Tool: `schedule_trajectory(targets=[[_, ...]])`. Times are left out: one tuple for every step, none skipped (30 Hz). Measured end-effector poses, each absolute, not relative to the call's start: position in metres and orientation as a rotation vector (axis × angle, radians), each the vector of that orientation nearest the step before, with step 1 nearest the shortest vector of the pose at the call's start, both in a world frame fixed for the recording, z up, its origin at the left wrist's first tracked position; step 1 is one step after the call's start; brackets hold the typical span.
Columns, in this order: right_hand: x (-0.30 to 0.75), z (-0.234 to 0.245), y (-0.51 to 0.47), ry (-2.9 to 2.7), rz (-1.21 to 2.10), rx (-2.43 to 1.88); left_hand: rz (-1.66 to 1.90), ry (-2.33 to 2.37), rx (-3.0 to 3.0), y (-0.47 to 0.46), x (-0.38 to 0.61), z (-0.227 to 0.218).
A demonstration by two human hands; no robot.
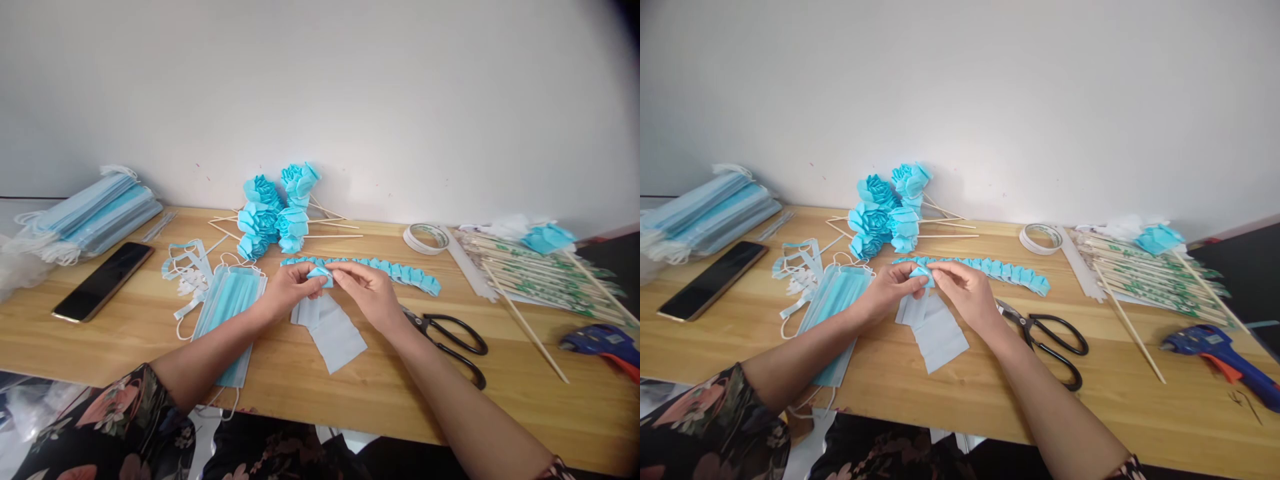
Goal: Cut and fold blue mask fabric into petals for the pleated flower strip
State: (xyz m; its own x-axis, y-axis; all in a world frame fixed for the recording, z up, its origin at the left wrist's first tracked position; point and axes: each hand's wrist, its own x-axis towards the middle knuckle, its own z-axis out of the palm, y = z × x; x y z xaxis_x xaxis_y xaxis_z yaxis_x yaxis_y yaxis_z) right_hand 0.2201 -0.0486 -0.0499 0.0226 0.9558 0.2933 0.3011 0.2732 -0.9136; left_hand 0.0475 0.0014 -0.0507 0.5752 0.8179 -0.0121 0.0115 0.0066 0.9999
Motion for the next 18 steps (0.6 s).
schedule_trajectory(targets=[[0.221,-0.051,-0.048,-1.472,0.819,-1.231,0.740,0.760,1.444,0.001,0.048,-0.051],[0.221,-0.053,-0.048,-1.454,0.849,-1.234,0.744,0.763,1.449,0.001,0.048,-0.051],[0.222,-0.055,-0.047,-1.441,0.873,-1.237,0.747,0.767,1.455,0.001,0.048,-0.051],[0.222,-0.056,-0.047,-1.434,0.892,-1.239,0.748,0.770,1.462,0.001,0.047,-0.051],[0.223,-0.058,-0.046,-1.427,0.905,-1.242,0.750,0.771,1.468,0.001,0.047,-0.051],[0.223,-0.059,-0.046,-1.421,0.913,-1.241,0.749,0.774,1.473,0.001,0.047,-0.051],[0.224,-0.060,-0.045,-1.419,0.917,-1.240,0.748,0.778,1.479,0.001,0.048,-0.052],[0.224,-0.061,-0.045,-1.418,0.921,-1.237,0.749,0.785,1.482,0.001,0.048,-0.052],[0.224,-0.061,-0.045,-1.417,0.926,-1.233,0.750,0.790,1.485,0.000,0.048,-0.052],[0.224,-0.062,-0.045,-1.416,0.933,-1.228,0.750,0.795,1.487,0.000,0.048,-0.052],[0.223,-0.062,-0.045,-1.414,0.940,-1.224,0.747,0.798,1.490,0.000,0.048,-0.052],[0.223,-0.062,-0.045,-1.408,0.948,-1.220,0.746,0.799,1.493,0.000,0.048,-0.051],[0.222,-0.062,-0.045,-1.400,0.953,-1.218,0.745,0.798,1.495,0.000,0.048,-0.051],[0.222,-0.062,-0.045,-1.391,0.956,-1.216,0.741,0.797,1.496,-0.001,0.048,-0.050],[0.221,-0.062,-0.045,-1.385,0.955,-1.214,0.737,0.793,1.496,-0.001,0.048,-0.050],[0.221,-0.062,-0.045,-1.382,0.952,-1.213,0.729,0.785,1.496,-0.001,0.047,-0.048],[0.221,-0.062,-0.046,-1.382,0.945,-1.211,0.719,0.776,1.495,-0.001,0.047,-0.047],[0.220,-0.061,-0.046,-1.386,0.936,-1.210,0.710,0.768,1.497,-0.002,0.046,-0.045]])
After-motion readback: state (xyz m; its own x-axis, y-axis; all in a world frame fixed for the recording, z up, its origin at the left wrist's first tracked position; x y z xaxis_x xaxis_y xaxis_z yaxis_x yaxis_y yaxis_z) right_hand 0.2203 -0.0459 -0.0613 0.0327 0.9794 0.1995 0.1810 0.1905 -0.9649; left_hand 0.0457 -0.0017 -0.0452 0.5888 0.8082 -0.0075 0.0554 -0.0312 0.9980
